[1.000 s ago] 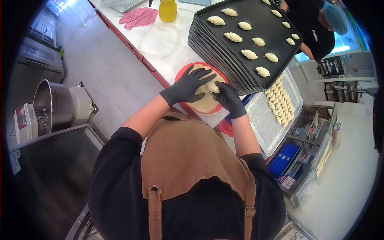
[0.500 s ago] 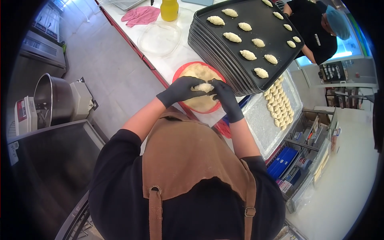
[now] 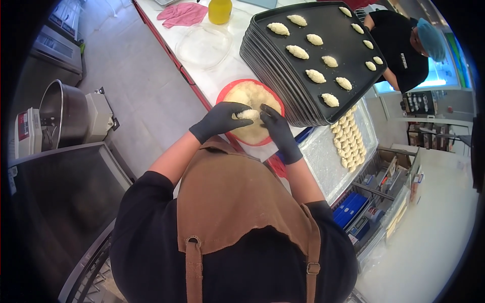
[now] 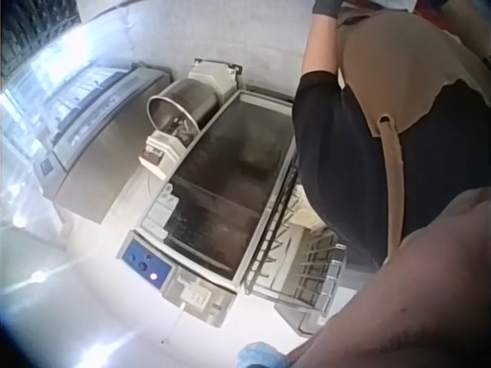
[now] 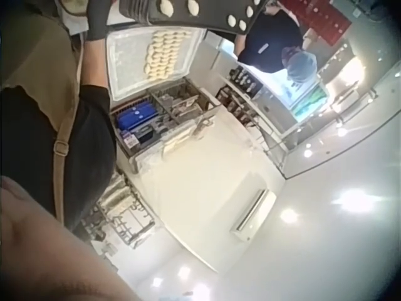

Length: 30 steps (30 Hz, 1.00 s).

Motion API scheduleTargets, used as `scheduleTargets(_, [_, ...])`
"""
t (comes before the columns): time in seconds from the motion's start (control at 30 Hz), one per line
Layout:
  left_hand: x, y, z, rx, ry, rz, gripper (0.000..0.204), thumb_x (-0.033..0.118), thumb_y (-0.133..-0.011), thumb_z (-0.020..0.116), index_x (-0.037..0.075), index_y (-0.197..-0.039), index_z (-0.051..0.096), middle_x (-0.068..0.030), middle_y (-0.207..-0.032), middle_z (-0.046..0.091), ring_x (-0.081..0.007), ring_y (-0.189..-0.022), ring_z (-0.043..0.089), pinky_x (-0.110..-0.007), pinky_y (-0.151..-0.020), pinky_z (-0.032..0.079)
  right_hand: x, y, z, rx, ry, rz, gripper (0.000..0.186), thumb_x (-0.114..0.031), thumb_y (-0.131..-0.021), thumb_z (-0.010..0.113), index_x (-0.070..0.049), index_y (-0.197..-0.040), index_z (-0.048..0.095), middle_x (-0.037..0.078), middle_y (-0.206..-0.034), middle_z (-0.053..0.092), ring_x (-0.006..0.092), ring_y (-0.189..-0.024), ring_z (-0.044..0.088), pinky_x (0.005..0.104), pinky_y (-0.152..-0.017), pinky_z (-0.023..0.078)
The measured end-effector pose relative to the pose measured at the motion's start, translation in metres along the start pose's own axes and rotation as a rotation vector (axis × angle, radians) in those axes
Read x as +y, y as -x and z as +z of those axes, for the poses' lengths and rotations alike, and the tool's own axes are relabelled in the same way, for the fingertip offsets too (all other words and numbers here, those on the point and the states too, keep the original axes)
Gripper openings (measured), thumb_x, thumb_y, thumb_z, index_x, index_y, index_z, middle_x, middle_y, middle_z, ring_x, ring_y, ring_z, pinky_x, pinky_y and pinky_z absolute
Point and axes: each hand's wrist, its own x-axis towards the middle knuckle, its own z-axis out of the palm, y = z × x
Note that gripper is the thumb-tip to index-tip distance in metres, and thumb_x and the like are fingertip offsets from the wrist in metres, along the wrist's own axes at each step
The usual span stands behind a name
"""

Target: Manually shaping dough portions and placing them onto a baking tray in a bakery.

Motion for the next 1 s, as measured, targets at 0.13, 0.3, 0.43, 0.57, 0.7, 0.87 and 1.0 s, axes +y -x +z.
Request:
scheduleTargets(0.13, [0.005,-0.001,0.005,0.024,0.014,0.024,0.053,0.03,-0.084,0.086,0.004,-0.128,0.07,-0.0131,-0.119,0.074,-0.022,-0.108,0.07,-0.035,-0.097,0.054,-0.048,-0.023,-0.027,-0.191,-0.716,0.556,0.043,-0.02,-0.097,0.07,-0.002,-0.134,0.062,0.012,-0.118,0.069,0.0193,-0.106,0.069,0.0317,-0.083,0.058])
scheduleTargets(0.3, [0.011,-0.004,0.005,0.124,0.196,0.172,0.069,0.03,-0.08,0.09,0.007,-0.139,0.063,-0.0135,-0.135,0.067,-0.026,-0.121,0.065,-0.037,-0.103,0.051,-0.083,-0.04,-0.049,-0.218,-0.668,0.515,0.029,-0.013,-0.096,0.068,-0.002,-0.124,0.065,0.006,-0.108,0.068,0.0147,-0.093,0.068,0.0278,-0.074,0.057])
scheduleTargets(0.43, [0.01,-0.009,-0.003,0.059,-0.107,0.129,0.078,0.037,-0.078,0.089,0.01,-0.144,0.058,-0.0147,-0.144,0.06,-0.0322,-0.133,0.056,-0.046,-0.112,0.044,-0.113,-0.066,-0.092,-0.21,-0.644,0.43,0.026,-0.013,-0.097,0.067,-0.002,-0.12,0.065,0.006,-0.108,0.068,0.0146,-0.093,0.068,0.0277,-0.075,0.056])
scheduleTargets(0.57, [-0.008,-0.007,0.02,0.155,-0.533,0.257,0.078,0.046,-0.078,0.086,0.012,-0.143,0.059,-0.0138,-0.145,0.059,-0.0357,-0.139,0.051,-0.054,-0.117,0.036,-0.129,-0.127,-0.156,-0.078,-0.8,0.338,0.028,-0.021,-0.099,0.066,-0.003,-0.12,0.068,0.005,-0.107,0.07,0.0121,-0.088,0.065,0.0283,-0.076,0.053])
scheduleTargets(0.7, [-0.017,-0.01,0.031,0.166,-0.598,0.283,0.072,0.05,-0.08,0.081,0.013,-0.138,0.062,-0.0125,-0.146,0.059,-0.0372,-0.139,0.05,-0.059,-0.117,0.033,-0.098,-0.231,-0.222,0.024,-0.649,0.299,0.027,-0.022,-0.101,0.064,-0.006,-0.122,0.066,0.005,-0.11,0.07,0.0141,-0.098,0.066,0.0285,-0.083,0.051])
scheduleTargets(0.87, [-0.021,-0.013,0.03,0.157,-0.56,0.271,0.068,0.049,-0.079,0.082,0.014,-0.136,0.065,-0.0111,-0.146,0.059,-0.0361,-0.138,0.051,-0.058,-0.117,0.034,-0.002,-0.351,-0.249,0.107,-0.48,0.32,0.029,-0.023,-0.099,0.067,-0.005,-0.122,0.068,0.006,-0.108,0.07,0.0152,-0.098,0.067,0.0277,-0.082,0.051])
scheduleTargets(1.0, [-0.02,-0.018,0.028,0.158,-0.584,0.263,0.066,0.047,-0.079,0.082,0.014,-0.133,0.067,-0.0114,-0.146,0.059,-0.0357,-0.137,0.052,-0.058,-0.117,0.034,0.028,-0.402,-0.259,0.124,-0.315,0.324,0.03,-0.023,-0.098,0.069,-0.004,-0.121,0.07,0.008,-0.106,0.071,0.0159,-0.094,0.067,0.0278,-0.079,0.051])
